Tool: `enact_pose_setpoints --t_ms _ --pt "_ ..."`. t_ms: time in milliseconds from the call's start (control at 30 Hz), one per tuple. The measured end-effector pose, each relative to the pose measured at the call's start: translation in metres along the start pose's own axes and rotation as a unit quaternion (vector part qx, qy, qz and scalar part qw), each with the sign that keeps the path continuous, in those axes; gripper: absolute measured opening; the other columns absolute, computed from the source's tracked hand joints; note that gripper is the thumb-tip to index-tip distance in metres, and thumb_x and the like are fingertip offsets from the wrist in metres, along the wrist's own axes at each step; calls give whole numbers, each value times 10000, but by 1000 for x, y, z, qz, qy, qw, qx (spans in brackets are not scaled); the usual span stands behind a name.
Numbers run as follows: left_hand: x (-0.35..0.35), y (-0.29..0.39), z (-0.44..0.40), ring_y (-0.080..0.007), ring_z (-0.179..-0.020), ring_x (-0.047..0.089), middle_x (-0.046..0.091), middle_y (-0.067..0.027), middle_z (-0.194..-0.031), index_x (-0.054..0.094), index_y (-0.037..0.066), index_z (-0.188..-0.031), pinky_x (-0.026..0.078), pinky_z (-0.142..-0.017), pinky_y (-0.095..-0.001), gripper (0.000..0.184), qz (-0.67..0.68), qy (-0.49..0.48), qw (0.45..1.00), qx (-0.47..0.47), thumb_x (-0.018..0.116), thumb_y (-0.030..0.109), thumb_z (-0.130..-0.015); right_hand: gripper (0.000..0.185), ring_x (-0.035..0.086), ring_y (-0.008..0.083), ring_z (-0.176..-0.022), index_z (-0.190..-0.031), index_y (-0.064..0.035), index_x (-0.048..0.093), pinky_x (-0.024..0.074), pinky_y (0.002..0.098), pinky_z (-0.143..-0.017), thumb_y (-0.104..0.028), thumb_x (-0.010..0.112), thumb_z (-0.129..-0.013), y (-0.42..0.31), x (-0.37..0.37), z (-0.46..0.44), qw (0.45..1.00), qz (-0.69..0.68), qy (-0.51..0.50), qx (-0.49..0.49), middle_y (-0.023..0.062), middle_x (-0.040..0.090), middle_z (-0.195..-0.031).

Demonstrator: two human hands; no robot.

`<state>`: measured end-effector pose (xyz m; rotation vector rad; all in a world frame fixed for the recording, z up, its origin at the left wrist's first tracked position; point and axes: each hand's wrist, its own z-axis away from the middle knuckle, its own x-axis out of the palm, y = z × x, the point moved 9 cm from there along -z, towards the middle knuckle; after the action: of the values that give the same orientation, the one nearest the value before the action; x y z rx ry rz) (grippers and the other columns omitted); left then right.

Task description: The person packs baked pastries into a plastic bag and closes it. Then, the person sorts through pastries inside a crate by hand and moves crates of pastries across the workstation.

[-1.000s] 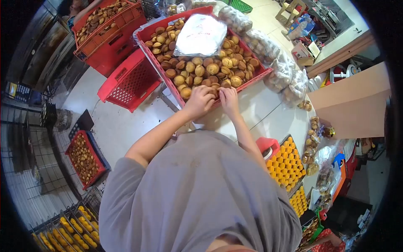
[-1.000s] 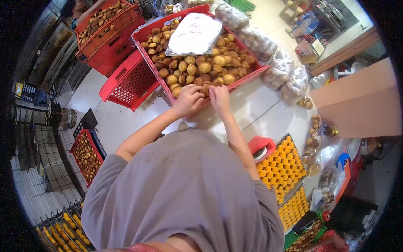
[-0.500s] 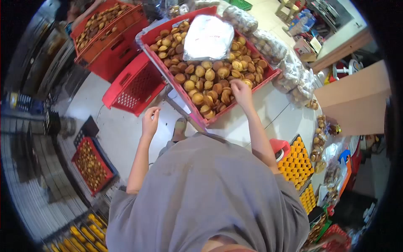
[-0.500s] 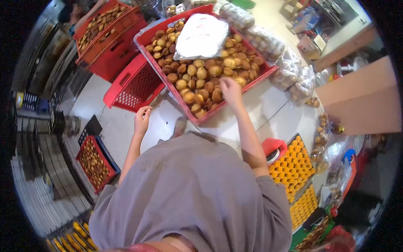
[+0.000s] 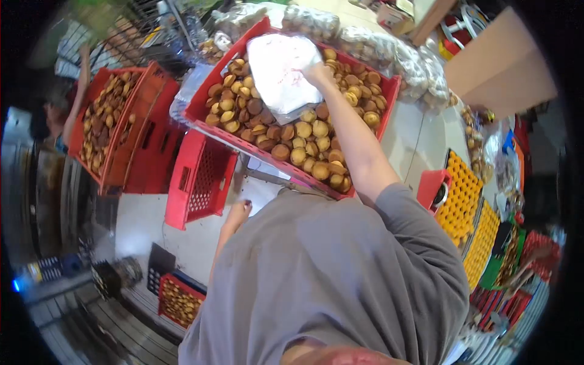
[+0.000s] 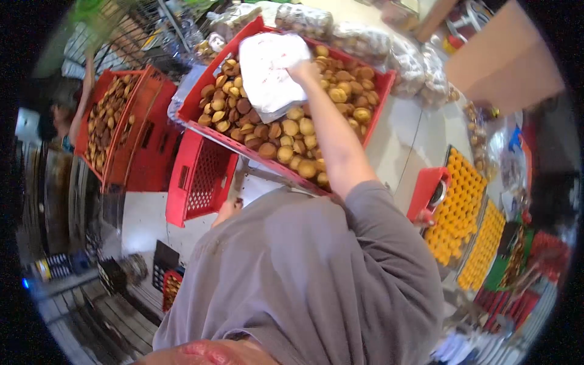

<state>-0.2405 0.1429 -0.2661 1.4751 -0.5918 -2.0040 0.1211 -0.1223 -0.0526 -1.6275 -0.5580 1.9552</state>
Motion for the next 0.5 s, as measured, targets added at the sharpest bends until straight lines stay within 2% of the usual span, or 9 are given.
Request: enact_pose_setpoints --t_ms 33,67,100,167,267,367,400,467,500 --pt "36 -53 -6 -305 -792 557 586 -168 -854 582 29 -897 429 -704 -362 274 -35 -66 997 10 527 243 -736 652 470 292 -1027 -1044 24 498 376 364 -852 -472 617 -639 5 -13 6 996 6 81 44 201 481 -1110" --pt "33 -59 -16 -305 -792 557 586 -168 -854 582 29 -897 429 -704 -362 274 -42 -77 996 21 527 243 -736 701 432 292 -1077 -1098 26 456 352 369 -882 -470 624 -632 10 -29 12 983 16 161 85 204 439 -1163" --pt "35 -75 -12 -305 -792 557 586 -167 -854 582 30 -895 429 -704 -362 274 -44 -86 995 27 526 245 -736 786 364 297 -1136 -1172 27 366 304 384 -924 -469 632 -623 14 -23 7 989 35 110 97 202 361 -1229" --pt "43 -90 -11 -304 -792 558 587 -166 -852 584 32 -893 429 -705 -362 274 -45 -107 993 38 524 248 -735 755 379 306 -1122 -1152 23 403 299 388 -926 -458 635 -619 13 -20 12 989 57 83 106 195 387 -1209" --pt "60 -93 -35 -302 -792 558 588 -164 -849 587 35 -888 429 -705 -362 275 -41 -137 988 51 520 253 -735 615 364 326 -1130 -1100 2 486 310 377 -924 -379 622 -637 16 -19 5 987 107 72 99 186 390 -1209" --pt "66 -100 -59 -301 -793 559 590 -161 -846 589 38 -884 428 -706 -362 276 -40 -157 985 59 517 257 -734 525 424 304 -1092 -1087 -37 511 361 357 -886 -330 600 -661 23 -15 -6 990 74 28 116 156 467 -1148" --pt "69 -99 -68 -301 -793 559 590 -161 -846 590 39 -882 428 -706 -362 276 -41 -163 984 63 515 259 -734 460 484 291 -1022 -1050 -40 539 401 374 -839 -287 598 -666 28 -14 -21 988 71 62 122 132 516 -1089" --pt "69 -109 -72 -300 -793 560 591 -159 -844 592 41 -880 428 -706 -362 277 -45 -177 980 73 513 262 -734 416 521 317 -950 -1043 -56 543 429 400 -780 -236 586 -671 -7 -30 -2 991 92 94 33 144 553 -1007" --pt "66 -120 -68 -299 -793 560 591 -158 -843 593 42 -878 428 -706 -363 277 -45 -184 979 78 512 264 -734 384 546 336 -883 -1020 -60 539 434 440 -736 -206 578 -666 -23 -31 -1 993 48 103 -22 173 573 -916"
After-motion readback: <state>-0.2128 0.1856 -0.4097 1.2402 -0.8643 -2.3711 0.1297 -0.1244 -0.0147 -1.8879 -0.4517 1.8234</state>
